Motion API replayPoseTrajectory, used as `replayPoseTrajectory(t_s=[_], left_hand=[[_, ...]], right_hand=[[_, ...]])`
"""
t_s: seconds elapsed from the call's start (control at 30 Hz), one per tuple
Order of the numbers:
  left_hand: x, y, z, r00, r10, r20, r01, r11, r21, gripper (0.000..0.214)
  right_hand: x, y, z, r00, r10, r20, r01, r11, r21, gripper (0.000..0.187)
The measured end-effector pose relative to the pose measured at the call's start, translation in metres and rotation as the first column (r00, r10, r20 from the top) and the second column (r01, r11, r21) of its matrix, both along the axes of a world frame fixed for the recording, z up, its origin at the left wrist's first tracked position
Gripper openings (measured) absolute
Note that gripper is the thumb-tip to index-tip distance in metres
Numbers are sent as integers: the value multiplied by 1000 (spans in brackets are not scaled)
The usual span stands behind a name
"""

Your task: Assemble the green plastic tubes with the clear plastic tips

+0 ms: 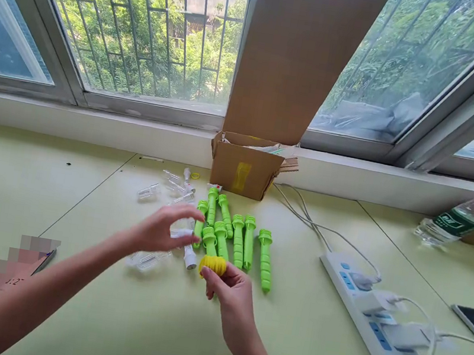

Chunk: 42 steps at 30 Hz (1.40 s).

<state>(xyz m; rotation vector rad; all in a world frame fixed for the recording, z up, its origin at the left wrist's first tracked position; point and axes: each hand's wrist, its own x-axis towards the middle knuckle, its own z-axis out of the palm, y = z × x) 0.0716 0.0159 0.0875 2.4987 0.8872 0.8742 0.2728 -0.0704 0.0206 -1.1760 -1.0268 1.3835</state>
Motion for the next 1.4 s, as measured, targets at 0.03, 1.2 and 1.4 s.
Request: replayPoseTrajectory(t_s=[0.03,1.2,1.4], left_hand=[[-3,23,1,994,112,14,-113,994,14,27],[21,202,-51,573,627,-528,-689,717,104,24],[19,173,-36,675,596,-436,-638,768,61,18]], right_hand=[[-1,-1,0,1000,0,18,0,1000,6,26],[-14,-9,-9,973,0,231,-44,982,182,34],[-12,-9,-8,969,-40,246,-14,977,213,33]])
